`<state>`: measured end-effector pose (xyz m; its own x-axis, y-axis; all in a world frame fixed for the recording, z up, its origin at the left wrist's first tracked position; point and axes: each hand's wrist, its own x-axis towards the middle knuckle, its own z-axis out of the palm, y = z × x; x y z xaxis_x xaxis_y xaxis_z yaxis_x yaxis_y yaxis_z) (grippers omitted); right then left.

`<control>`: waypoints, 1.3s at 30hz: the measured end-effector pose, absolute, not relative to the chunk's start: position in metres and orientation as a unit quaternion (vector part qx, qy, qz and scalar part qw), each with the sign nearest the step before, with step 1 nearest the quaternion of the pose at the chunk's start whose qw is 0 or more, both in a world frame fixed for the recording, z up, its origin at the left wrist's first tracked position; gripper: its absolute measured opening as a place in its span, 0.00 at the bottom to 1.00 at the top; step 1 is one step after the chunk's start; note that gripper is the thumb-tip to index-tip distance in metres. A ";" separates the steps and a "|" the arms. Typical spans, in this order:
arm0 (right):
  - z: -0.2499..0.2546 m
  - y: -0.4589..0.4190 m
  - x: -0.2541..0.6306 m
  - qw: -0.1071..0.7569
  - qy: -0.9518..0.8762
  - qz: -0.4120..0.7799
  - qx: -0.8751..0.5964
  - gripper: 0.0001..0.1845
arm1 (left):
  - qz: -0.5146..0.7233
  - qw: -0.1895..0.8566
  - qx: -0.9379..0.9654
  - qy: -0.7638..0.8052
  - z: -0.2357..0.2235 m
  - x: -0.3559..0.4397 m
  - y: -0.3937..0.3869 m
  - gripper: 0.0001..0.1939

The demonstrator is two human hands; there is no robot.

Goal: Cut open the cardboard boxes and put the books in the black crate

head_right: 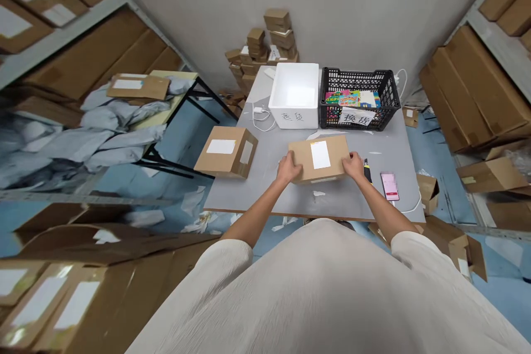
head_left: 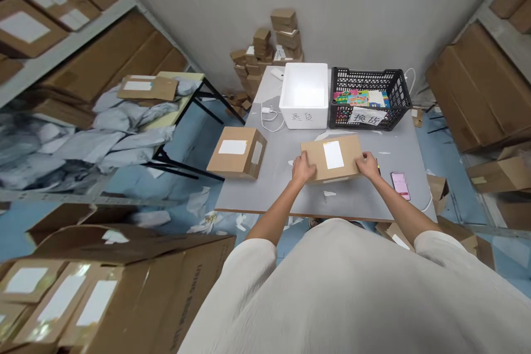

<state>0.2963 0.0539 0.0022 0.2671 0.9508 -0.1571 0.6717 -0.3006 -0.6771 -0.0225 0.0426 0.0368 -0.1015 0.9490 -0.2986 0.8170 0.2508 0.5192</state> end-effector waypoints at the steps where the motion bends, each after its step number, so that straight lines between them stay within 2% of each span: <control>1: 0.002 0.045 0.293 0.253 -0.521 0.287 -0.763 0.24 | 0.102 0.296 0.612 0.726 0.037 -0.025 0.045 0.39; 5: -0.001 0.016 0.282 0.246 -0.466 0.308 -0.792 0.24 | 0.071 0.318 0.641 0.695 0.029 -0.035 0.046 0.39; 11: -0.002 -0.001 0.284 0.259 -0.437 0.349 -0.787 0.30 | 0.098 0.371 0.628 0.677 0.011 -0.045 0.045 0.47; 17: 0.000 0.026 0.295 0.288 -0.435 0.362 -0.772 0.40 | 0.165 0.396 0.596 0.679 0.010 -0.047 0.067 0.40; 21: 0.003 0.052 0.292 0.304 -0.436 0.380 -0.757 0.44 | 0.198 0.415 0.558 0.691 0.013 -0.045 0.085 0.40; 26: 0.004 0.066 0.287 0.311 -0.426 0.427 -0.734 0.49 | 0.197 0.490 0.534 0.660 0.016 -0.039 0.095 0.48; 30: 0.007 0.061 0.291 0.327 -0.425 0.413 -0.736 0.51 | 0.237 0.469 0.513 0.679 0.020 -0.035 0.093 0.54; 35: 0.019 0.061 0.299 0.369 -0.425 0.348 -0.750 0.46 | 0.283 0.429 0.491 0.704 0.036 -0.030 0.096 0.45; 39: 0.016 0.057 0.302 0.365 -0.425 0.286 -0.777 0.43 | 0.270 0.393 0.510 0.716 0.042 -0.024 0.092 0.37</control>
<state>0.3018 0.0565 0.0157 0.4745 0.8700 -0.1342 0.4517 -0.3715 -0.8112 -0.0238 0.0918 0.0421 -0.1709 0.9423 -0.2877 0.5177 0.3344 0.7876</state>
